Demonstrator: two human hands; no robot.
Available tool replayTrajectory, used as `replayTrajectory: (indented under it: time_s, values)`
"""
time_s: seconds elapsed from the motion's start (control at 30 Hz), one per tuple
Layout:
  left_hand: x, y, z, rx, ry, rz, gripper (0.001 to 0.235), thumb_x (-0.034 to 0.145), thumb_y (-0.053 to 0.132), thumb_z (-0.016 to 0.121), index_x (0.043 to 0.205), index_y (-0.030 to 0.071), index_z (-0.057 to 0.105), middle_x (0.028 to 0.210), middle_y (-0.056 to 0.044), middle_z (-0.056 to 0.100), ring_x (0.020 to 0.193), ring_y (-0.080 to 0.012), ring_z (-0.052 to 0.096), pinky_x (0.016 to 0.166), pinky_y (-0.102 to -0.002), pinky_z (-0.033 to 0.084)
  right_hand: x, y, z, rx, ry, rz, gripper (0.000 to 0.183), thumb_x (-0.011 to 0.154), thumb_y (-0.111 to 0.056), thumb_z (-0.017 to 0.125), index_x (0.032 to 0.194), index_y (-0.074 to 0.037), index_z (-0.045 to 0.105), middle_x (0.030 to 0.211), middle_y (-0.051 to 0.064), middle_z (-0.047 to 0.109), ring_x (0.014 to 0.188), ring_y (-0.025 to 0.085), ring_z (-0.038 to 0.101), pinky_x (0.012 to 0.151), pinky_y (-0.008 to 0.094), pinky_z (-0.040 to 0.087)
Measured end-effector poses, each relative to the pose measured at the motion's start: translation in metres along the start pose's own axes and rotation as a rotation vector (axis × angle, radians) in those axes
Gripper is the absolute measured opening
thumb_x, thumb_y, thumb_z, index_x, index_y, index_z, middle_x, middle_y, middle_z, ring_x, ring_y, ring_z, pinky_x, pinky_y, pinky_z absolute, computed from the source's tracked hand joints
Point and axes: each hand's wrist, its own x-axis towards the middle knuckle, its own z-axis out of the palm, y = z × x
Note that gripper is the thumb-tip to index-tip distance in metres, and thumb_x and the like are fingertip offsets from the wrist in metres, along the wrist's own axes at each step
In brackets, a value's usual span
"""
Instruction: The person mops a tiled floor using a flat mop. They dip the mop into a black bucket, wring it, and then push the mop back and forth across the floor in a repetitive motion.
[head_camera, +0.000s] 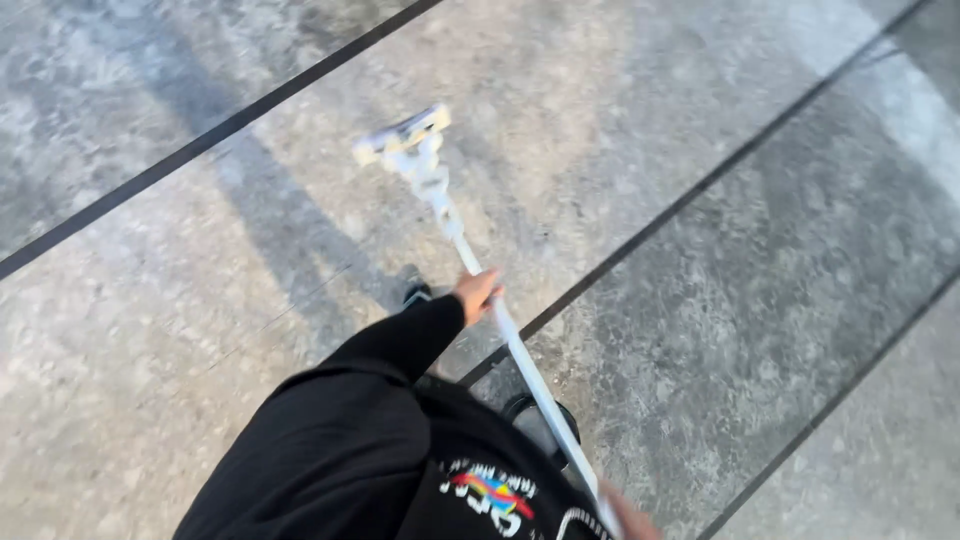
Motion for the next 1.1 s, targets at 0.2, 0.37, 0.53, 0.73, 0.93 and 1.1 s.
replayTrajectory:
  time_s: [0.2,0.37,0.53,0.73,0.93,1.1]
  values:
    - [-0.084,0.084,0.018,0.148,-0.332,-0.020,0.037,0.101,0.024,0.061,0.131,0.008,0.045,0.107,-0.012,0.062,0.086,-0.0265,0.069,0.070,-0.040,0.058,0.280,-0.253,-0.062,0.358,-0.194,0.134,0.059,0.085,-0.013,0.067,0.142,-0.009,0.055,0.064,0.002,0.057,0.045,0.015,0.051,0.041,0.033,0.044]
    - [-0.158,0.134,-0.023,0.395,-0.427,-0.010,0.046,0.104,0.028,0.057,0.147,0.011,0.051,0.122,-0.003,0.067,0.090,-0.0192,0.070,0.070,-0.031,0.054,0.383,-0.231,-0.068,0.503,-0.284,0.301,0.039,0.092,-0.013,0.067,0.119,0.014,0.059,0.071,0.006,0.061,0.049,0.020,0.052,0.043,0.038,0.042]
    - [-0.196,0.177,-0.045,0.507,-0.185,0.163,0.052,0.101,0.024,0.054,0.152,0.014,0.045,0.132,-0.003,0.067,0.099,-0.0129,0.061,0.080,-0.029,0.050,0.401,-0.203,-0.100,0.044,-0.140,0.070,0.033,0.084,-0.019,0.069,0.112,-0.003,0.070,0.075,0.011,0.074,0.063,0.022,0.071,0.061,0.036,0.054]
    - [-0.150,0.192,0.016,0.389,0.006,0.393,0.050,0.101,0.020,0.056,0.149,0.009,0.047,0.131,-0.007,0.067,0.101,-0.0134,0.064,0.088,-0.030,0.052,0.609,-0.259,-0.115,0.105,-0.150,-0.292,0.022,0.089,-0.021,0.069,0.103,-0.004,0.070,0.062,0.015,0.067,0.050,0.023,0.066,0.050,0.038,0.052]
    - [-0.122,0.221,0.114,0.273,0.128,0.398,0.047,0.099,0.022,0.059,0.143,0.008,0.053,0.120,-0.006,0.069,0.095,-0.0140,0.066,0.084,-0.033,0.051,0.750,-0.366,-0.189,-0.155,-0.282,-0.208,0.066,0.091,-0.008,0.056,0.154,-0.001,0.040,0.074,0.018,0.071,0.054,0.025,0.069,0.056,0.037,0.058]
    - [-0.114,0.223,0.125,0.274,0.207,0.482,0.043,0.100,0.020,0.061,0.140,0.006,0.057,0.114,-0.007,0.070,0.094,-0.0140,0.068,0.085,-0.031,0.053,0.714,-0.280,-0.245,-0.275,-0.422,-0.282,0.067,0.091,-0.014,0.055,0.154,0.001,0.036,0.068,0.015,0.069,0.052,0.026,0.069,0.054,0.039,0.058]
